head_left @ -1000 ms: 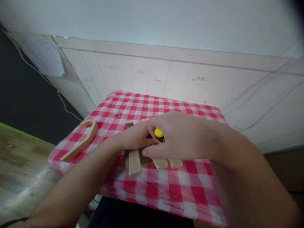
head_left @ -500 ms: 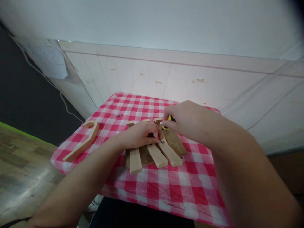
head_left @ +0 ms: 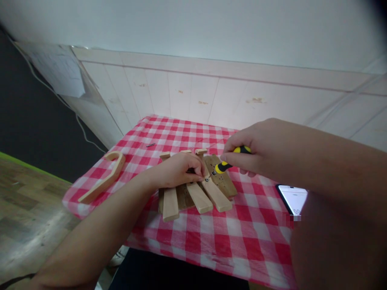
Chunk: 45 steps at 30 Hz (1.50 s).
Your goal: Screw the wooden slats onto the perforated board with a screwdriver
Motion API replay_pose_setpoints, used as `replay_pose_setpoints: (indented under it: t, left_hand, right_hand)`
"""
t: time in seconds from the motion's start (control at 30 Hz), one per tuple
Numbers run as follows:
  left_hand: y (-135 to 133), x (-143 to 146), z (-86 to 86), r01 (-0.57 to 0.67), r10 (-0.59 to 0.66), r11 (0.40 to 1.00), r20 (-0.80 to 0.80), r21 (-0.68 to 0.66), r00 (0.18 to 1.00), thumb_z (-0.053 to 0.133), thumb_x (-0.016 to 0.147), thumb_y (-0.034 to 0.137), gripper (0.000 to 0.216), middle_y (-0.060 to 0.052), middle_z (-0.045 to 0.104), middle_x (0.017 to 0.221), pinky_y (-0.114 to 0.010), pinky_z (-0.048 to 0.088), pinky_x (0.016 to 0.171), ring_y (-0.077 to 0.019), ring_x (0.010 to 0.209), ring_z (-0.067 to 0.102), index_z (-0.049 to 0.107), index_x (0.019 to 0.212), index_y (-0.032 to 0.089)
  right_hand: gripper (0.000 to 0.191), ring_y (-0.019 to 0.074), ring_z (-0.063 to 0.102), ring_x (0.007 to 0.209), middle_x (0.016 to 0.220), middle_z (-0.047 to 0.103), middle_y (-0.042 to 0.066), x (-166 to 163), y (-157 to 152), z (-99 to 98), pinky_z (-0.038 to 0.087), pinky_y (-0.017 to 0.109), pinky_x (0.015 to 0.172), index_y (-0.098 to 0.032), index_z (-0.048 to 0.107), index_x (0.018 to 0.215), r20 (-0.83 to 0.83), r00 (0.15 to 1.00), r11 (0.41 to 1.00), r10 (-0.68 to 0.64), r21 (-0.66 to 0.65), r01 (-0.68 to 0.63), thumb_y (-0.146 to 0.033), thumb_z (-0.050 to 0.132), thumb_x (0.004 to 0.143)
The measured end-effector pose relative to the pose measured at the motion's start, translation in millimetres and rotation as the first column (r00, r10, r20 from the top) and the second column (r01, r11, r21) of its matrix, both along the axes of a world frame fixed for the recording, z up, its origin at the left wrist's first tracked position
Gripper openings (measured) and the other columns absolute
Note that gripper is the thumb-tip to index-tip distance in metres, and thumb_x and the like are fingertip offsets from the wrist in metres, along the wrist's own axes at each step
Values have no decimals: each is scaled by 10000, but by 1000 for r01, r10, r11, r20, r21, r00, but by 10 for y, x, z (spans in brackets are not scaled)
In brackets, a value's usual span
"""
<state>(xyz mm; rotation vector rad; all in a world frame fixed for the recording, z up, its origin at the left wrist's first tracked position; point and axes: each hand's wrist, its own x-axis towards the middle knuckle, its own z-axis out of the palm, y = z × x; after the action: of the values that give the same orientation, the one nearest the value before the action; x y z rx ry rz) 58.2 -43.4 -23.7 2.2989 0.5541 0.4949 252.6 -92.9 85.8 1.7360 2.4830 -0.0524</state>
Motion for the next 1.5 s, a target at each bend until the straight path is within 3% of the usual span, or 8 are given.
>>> replay_pose_setpoints:
  t: [0.27, 0.37, 0.53, 0.73, 0.87, 1.07, 1.5]
  left_hand:
    - [4, -4, -8, 6, -6, 1000, 3, 8, 1000, 665, 821, 110, 136, -35, 713, 850, -237, 488, 741, -116, 783, 639, 639, 690, 136]
    - [2, -2, -9, 10, -10, 1000, 14, 1, 1000, 662, 820, 100, 149, -31, 711, 838, -229, 489, 731, -109, 769, 640, 635, 678, 135]
    - [10, 1, -17, 21, -21, 1000, 34, -2, 999, 654, 822, 93, 151, -30, 711, 858, -221, 494, 750, -110, 798, 648, 631, 681, 141]
    - [15, -5, -9, 38, -38, 999, 22, -3, 999, 635, 826, 104, 152, -54, 710, 862, -237, 504, 729, -124, 793, 646, 616, 679, 136]
    - [12, -1, -4, 45, -45, 999, 30, -9, 999, 623, 828, 104, 160, -57, 702, 866, -250, 499, 743, -130, 803, 636, 608, 672, 137]
    - [18, 9, -18, 30, -30, 999, 15, -13, 999, 637, 827, 106, 180, -49, 692, 845, -243, 480, 727, -122, 775, 619, 592, 656, 139]
    - [7, 4, -2, 11, -10, 1000, 19, -21, 1000, 655, 820, 100, 162, -36, 697, 830, -220, 489, 727, -103, 756, 627, 616, 667, 136]
  right_hand:
    - [267, 116, 445, 498, 599, 599, 16, -293, -26, 102, 289, 293, 510, -204, 678, 681, 212, 976, 991, -42, -114, 68, -346, 539, 859]
    - [266, 113, 438, 507, 603, 601, 15, -280, -9, 74, 278, 294, 527, -202, 687, 703, 182, 982, 990, -43, -121, 66, -340, 526, 863]
    - [347, 115, 426, 506, 595, 596, 26, -175, 39, -13, 271, 304, 542, -195, 691, 754, 121, 991, 998, 59, -28, -56, -407, 454, 893]
    - [334, 129, 457, 511, 574, 583, 37, -321, 17, 60, 273, 298, 525, -179, 677, 713, 253, 964, 993, -78, -68, 98, -396, 487, 882]
    - [291, 139, 469, 541, 603, 607, 33, -246, 51, 13, 288, 297, 547, -194, 684, 733, 186, 981, 996, -55, -52, 66, -381, 504, 866]
    - [322, 123, 435, 518, 560, 600, 15, -13, 121, -118, 289, 303, 572, -213, 675, 741, 63, 994, 995, 94, 12, -95, -420, 473, 884]
    - [359, 119, 430, 516, 591, 610, 31, -50, 55, -124, 279, 306, 568, -209, 684, 802, 67, 990, 991, 126, 38, -129, -442, 430, 903]
